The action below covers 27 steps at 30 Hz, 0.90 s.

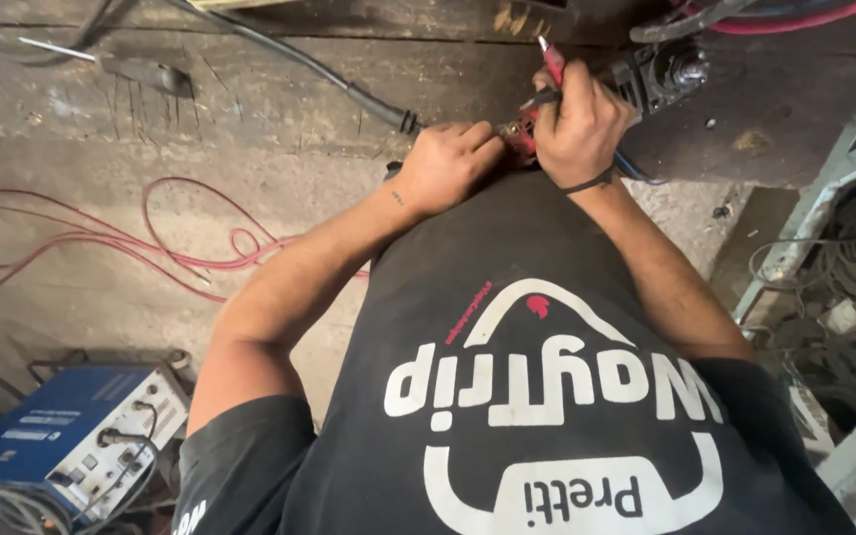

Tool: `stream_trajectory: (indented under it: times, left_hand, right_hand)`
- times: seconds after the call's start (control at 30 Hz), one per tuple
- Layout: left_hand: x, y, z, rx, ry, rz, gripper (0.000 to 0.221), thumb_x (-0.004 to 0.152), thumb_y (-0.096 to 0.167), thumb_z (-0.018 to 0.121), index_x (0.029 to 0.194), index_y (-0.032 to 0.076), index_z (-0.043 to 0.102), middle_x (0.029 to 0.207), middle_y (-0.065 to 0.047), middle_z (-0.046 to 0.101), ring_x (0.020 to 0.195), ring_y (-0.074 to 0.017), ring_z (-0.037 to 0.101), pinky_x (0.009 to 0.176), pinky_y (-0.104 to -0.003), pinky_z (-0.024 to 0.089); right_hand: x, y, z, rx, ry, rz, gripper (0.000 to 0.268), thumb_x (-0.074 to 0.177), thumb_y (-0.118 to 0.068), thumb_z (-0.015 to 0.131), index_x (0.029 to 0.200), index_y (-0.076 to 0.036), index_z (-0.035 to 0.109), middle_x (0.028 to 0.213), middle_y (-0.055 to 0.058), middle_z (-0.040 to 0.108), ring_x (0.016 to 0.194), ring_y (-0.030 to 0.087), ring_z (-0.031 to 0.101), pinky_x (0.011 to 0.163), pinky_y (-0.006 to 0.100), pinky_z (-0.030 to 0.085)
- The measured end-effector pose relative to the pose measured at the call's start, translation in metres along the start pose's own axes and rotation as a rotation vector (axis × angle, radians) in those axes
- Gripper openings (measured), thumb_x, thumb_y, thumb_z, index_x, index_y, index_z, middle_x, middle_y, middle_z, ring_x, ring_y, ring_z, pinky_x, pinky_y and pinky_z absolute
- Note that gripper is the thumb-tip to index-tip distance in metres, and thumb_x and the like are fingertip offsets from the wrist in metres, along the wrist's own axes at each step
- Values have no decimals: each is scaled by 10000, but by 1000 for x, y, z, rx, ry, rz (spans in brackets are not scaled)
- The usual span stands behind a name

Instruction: Repairing an electric angle grinder by disassembling the casing and inspecting internal components

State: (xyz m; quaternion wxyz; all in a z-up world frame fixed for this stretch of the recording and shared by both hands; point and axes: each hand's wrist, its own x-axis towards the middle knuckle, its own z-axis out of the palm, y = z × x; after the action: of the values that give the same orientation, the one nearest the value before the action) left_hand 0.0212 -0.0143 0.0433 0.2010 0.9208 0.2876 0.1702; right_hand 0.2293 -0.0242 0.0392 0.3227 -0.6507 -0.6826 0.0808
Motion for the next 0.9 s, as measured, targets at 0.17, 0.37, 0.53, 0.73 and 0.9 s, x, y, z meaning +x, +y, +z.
stream_trajectory:
  times: [0.17,0.37,0.53,0.73,0.9]
  left_hand:
    - [13,2,-8,8,57,213,155,1062,82,479,976,67,607,839,-52,543,675,-241,545,626,-346,495]
    - [7,-14,-25,32,-41,216,153,1056,132,540,1094,79,678,874,-37,594,745,-256,561,750,-376,497]
    - [-31,-19,-29,66,-13,157,161,1059,117,562,1120,100,709,865,-23,611,761,-237,592,783,-349,519]
    - [-68,-16,0,93,40,-89,213,1077,165,572,1221,169,730,1188,-46,720,917,-237,668,898,-380,486]
    - [-66,12,2,143,-9,-305,474,1068,498,625,1413,175,588,1221,-8,699,1083,-210,628,908,-376,397]
  right_hand:
    - [1,3,2,-14,-17,7,174,1049,-185,662,933,-63,619,712,163,627,617,425,603,540,512,410]
    - [5,0,-1,35,-2,19,145,1058,-177,642,1004,-43,654,739,191,639,637,443,610,554,513,418]
    - [3,-6,-1,103,-36,26,151,1075,-199,574,1019,-73,636,845,88,721,679,384,681,581,474,477]
    - [14,-7,-1,225,-24,55,164,1062,-173,530,994,-64,633,903,91,796,713,386,734,621,462,515]
    - [16,3,-7,323,-116,83,442,1148,-421,453,1013,-55,661,886,103,784,725,330,759,632,437,510]
